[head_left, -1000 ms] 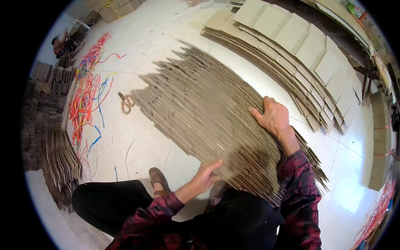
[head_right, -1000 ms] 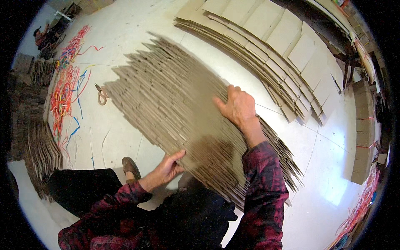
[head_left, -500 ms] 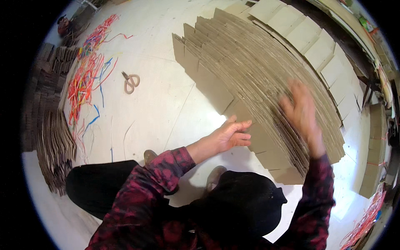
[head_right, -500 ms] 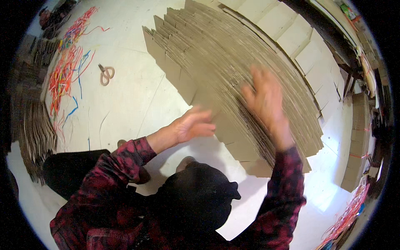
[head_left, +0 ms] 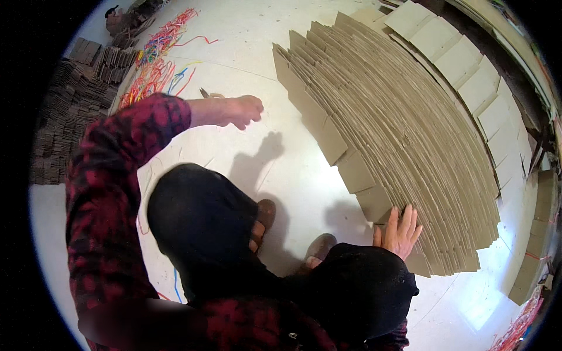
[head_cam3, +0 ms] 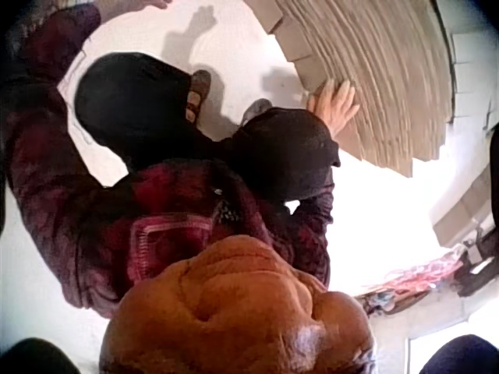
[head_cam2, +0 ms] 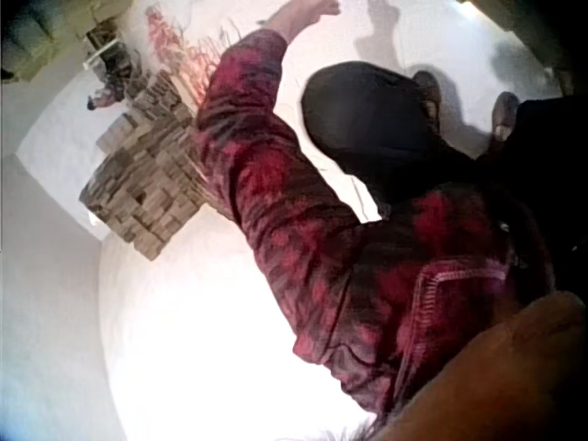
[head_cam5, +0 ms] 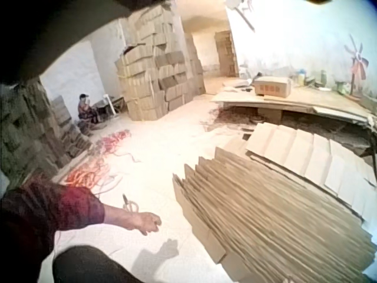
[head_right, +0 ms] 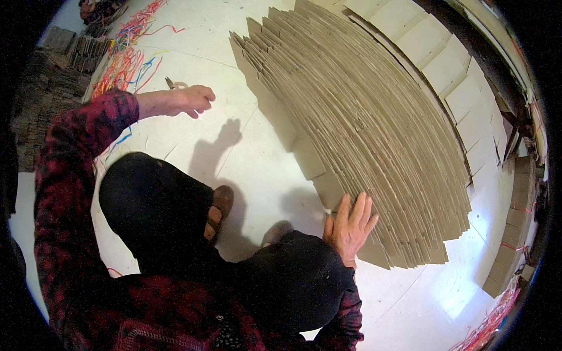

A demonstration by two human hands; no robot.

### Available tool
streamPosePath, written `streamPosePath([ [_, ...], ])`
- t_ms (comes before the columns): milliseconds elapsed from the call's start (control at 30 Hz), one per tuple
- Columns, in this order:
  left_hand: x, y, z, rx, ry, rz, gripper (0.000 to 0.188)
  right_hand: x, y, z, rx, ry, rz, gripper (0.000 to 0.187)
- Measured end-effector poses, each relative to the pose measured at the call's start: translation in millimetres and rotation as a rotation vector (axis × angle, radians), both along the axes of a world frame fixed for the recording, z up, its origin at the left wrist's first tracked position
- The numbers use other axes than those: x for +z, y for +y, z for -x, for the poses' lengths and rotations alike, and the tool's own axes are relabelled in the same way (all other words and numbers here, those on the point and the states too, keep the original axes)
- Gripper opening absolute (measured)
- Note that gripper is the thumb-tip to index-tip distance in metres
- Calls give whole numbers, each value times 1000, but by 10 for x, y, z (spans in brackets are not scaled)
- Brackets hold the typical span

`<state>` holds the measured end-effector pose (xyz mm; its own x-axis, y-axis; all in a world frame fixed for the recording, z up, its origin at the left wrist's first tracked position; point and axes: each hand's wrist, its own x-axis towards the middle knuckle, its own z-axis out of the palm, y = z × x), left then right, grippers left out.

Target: The person sits on the floor and ties plastic strips around stacks of cardboard pieces. They use scissors to cut the strips and then wrap and knot them around the cardboard bundles to secure them.

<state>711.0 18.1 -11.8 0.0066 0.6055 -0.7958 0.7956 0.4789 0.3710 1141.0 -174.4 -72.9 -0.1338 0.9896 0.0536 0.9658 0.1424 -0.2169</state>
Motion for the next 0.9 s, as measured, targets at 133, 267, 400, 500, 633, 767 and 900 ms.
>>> streamPosePath([
  [133, -396, 104, 246, 298, -211, -307, 43, -82, -113, 128, -51, -36, -8, 65],
  [267, -1127, 300, 239, 696, -449, -633, 50, -155, -185, 80, 2, -63, -57, 61],
  [400, -1409, 656, 599, 984, -517, -909, 54, -109, -197, 88, 24, -56, -60, 56],
  [500, -1545, 1148, 853, 999, -656, -1010, 54, -111, -174, 158, -20, -91, -47, 60],
  [633, -1506, 1622, 820, 882, -765, -894, 49, -73, -77, 351, -143, -28, -101, 66],
  [767, -1552, 1614, 750, 761, -886, -976, 42, 22, 12, 561, -145, -84, -51, 49],
  [900, -1612, 1491, 733, 759, -805, -1080, 34, -28, 135, 685, -102, -53, -90, 33],
])
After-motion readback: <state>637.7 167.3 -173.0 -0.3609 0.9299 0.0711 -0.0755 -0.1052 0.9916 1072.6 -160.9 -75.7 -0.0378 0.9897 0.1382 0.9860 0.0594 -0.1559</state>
